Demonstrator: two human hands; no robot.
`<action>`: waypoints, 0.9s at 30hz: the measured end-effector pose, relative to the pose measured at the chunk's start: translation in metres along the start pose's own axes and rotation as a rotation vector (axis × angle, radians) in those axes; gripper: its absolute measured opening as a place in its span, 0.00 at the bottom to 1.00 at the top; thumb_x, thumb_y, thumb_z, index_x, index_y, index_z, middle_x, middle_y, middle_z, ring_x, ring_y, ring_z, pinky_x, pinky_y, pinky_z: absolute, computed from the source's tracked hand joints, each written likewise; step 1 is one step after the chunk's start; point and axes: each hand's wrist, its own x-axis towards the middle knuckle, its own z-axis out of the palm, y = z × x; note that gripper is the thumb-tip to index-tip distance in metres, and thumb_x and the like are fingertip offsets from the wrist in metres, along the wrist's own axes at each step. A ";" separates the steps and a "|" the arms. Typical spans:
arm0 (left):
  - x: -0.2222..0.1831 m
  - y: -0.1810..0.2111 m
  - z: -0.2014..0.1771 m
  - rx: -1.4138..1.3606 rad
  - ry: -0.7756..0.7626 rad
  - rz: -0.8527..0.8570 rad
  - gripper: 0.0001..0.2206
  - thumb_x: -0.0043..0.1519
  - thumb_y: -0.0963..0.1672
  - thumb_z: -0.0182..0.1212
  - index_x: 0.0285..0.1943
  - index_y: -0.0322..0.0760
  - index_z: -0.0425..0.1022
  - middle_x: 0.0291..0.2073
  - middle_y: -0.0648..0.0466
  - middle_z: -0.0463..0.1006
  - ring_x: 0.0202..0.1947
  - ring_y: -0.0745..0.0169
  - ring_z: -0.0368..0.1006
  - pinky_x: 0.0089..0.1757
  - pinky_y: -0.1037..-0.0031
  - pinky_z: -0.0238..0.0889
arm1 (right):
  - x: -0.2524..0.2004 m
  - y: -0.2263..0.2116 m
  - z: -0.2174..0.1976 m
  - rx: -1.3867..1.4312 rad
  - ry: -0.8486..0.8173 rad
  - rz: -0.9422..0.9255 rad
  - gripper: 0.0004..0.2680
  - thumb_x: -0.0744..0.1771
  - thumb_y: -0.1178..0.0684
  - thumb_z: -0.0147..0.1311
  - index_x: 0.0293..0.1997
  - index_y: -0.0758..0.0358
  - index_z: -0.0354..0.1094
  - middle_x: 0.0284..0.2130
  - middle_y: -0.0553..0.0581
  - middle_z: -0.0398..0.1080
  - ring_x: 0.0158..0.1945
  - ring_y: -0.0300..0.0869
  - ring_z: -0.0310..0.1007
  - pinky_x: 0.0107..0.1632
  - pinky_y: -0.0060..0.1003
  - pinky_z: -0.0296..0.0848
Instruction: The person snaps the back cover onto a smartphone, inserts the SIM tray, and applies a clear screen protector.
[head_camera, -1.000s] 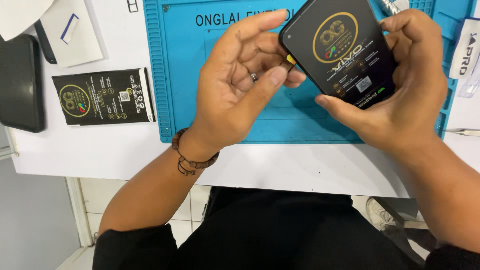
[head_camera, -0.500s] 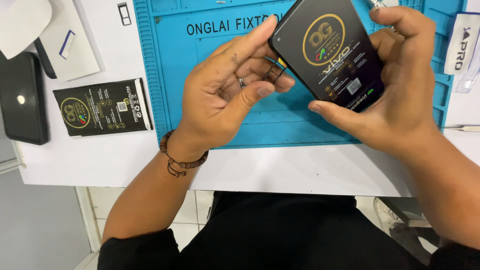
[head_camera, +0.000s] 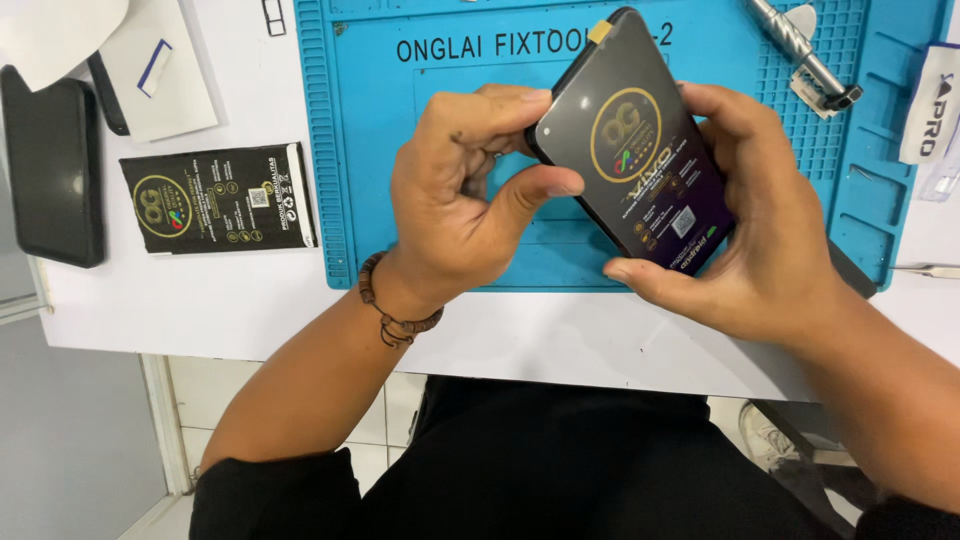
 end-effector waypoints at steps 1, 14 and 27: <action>0.000 0.003 -0.002 0.003 0.002 0.002 0.17 0.67 0.42 0.69 0.61 0.38 0.66 0.53 0.50 0.75 0.53 0.54 0.78 0.47 0.73 0.80 | 0.001 -0.001 -0.001 0.001 -0.002 -0.004 0.39 0.58 0.48 0.70 0.71 0.76 0.45 0.64 0.69 0.57 0.59 0.49 0.65 0.59 0.38 0.67; 0.025 0.054 -0.032 0.148 -0.097 -0.141 0.09 0.72 0.45 0.56 0.60 0.44 0.74 0.53 0.57 0.78 0.53 0.64 0.78 0.52 0.74 0.78 | 0.004 0.001 0.001 -0.164 -0.030 0.038 0.40 0.59 0.52 0.70 0.76 0.71 0.43 0.47 0.64 0.62 0.48 0.46 0.64 0.50 0.37 0.63; -0.085 0.075 -0.082 0.857 0.125 0.051 0.09 0.69 0.39 0.54 0.53 0.25 0.76 0.47 0.42 0.79 0.50 0.41 0.74 0.54 0.55 0.69 | 0.024 -0.003 0.034 -0.748 -0.287 -0.158 0.24 0.65 0.44 0.65 0.63 0.69 0.63 0.52 0.65 0.67 0.52 0.58 0.70 0.36 0.52 0.72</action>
